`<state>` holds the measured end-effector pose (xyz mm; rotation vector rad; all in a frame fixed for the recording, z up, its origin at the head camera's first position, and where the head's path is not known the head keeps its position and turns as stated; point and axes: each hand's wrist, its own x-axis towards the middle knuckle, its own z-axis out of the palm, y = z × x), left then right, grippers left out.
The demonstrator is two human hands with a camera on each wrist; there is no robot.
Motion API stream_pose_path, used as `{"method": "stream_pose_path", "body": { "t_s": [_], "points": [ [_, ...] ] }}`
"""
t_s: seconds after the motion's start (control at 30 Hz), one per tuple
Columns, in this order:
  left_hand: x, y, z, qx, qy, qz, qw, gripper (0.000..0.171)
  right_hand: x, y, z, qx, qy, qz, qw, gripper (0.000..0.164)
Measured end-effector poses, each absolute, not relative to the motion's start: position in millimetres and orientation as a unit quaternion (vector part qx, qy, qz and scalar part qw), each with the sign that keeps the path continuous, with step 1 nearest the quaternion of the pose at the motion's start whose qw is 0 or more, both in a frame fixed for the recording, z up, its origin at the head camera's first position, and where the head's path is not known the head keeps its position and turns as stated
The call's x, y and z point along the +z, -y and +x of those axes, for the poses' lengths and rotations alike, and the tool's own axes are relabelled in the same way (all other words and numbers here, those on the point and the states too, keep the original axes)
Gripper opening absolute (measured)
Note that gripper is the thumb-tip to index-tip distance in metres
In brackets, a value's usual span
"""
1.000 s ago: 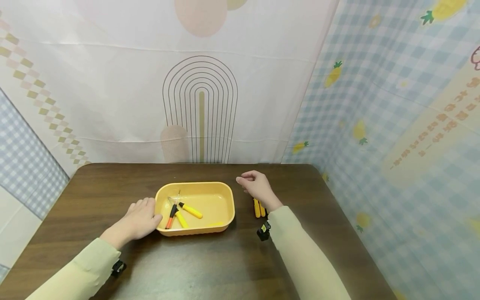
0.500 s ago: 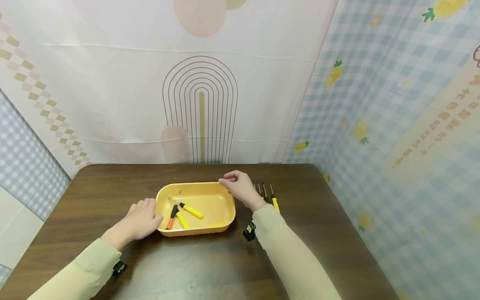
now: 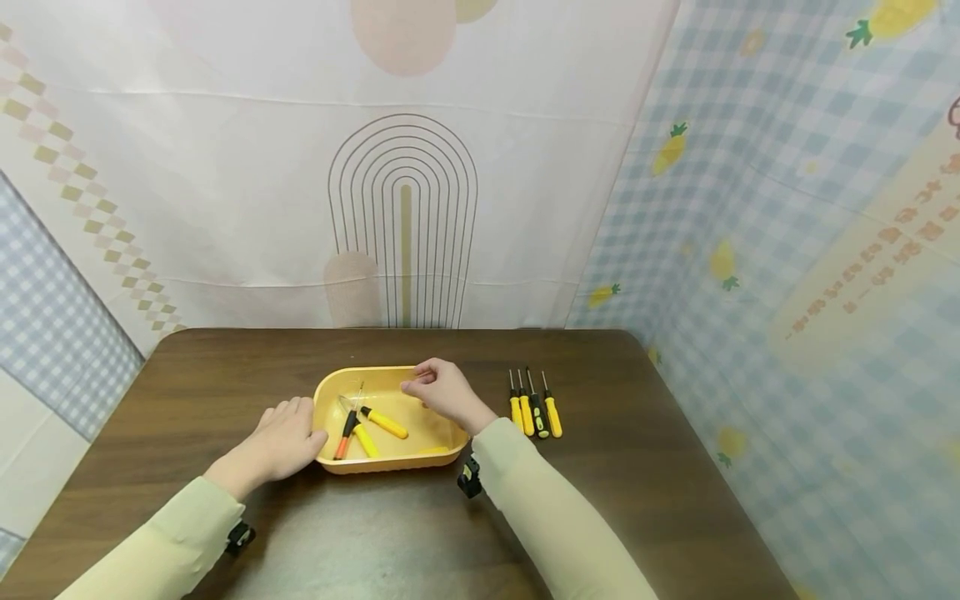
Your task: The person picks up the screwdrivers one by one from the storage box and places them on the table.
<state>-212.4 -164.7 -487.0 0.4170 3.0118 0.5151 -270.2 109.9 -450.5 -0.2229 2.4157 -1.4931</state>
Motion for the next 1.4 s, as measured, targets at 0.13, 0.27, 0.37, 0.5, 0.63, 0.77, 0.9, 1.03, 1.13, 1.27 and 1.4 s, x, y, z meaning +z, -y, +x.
{"method": "stream_pose_path", "body": {
  "t_s": [0.13,0.27,0.37,0.5,0.63,0.77,0.9,1.03,1.13,1.27,1.4],
  "points": [
    [-488.4,162.6,-212.6,0.165,-0.976,0.140,0.029,0.041,-460.5,-98.2,-266.5,-0.492,-0.850,-0.095,0.164,0.047],
    [-487.8,159.3,-212.7,0.165,-0.976,0.140,0.031,0.041,-466.6,-89.3,-263.8,-0.476,-0.856,-0.100,0.175,0.044],
    [-485.9,156.3,-213.0,0.171,-0.975,0.141,0.031,0.041,-469.1,-84.6,-262.6,-0.468,-0.860,-0.092,0.179,0.042],
    [-484.1,153.2,-213.1,0.174,-0.974,0.144,0.034,0.041,-473.7,-80.0,-262.4,-0.455,-0.869,-0.084,0.179,0.038],
    [-482.7,152.5,-213.3,0.170,-0.974,0.143,0.036,0.042,-479.0,-76.4,-263.7,-0.430,-0.882,-0.081,0.174,0.034],
    [-480.8,153.1,-213.0,0.171,-0.974,0.142,0.035,0.041,-481.4,-73.8,-265.6,-0.423,-0.886,-0.082,0.171,0.030],
    [-481.8,154.3,-212.0,0.171,-0.974,0.144,0.036,0.039,-482.4,-74.1,-265.2,-0.426,-0.884,-0.079,0.176,0.028],
    [-479.7,156.3,-210.0,0.172,-0.973,0.147,0.037,0.037,-483.6,-78.5,-263.6,-0.423,-0.885,-0.078,0.178,0.028],
    [-477.2,158.7,-209.7,0.174,-0.973,0.146,0.031,0.036,-481.9,-82.7,-263.9,-0.407,-0.893,-0.077,0.176,0.028],
    [-478.9,161.1,-211.1,0.178,-0.973,0.143,0.030,0.037,-480.1,-88.1,-264.5,-0.381,-0.905,-0.076,0.172,0.027],
    [-481.4,162.4,-211.1,0.179,-0.974,0.138,0.034,0.037,-479.3,-91.5,-263.6,-0.385,-0.903,-0.069,0.179,0.027]
  ]
}}
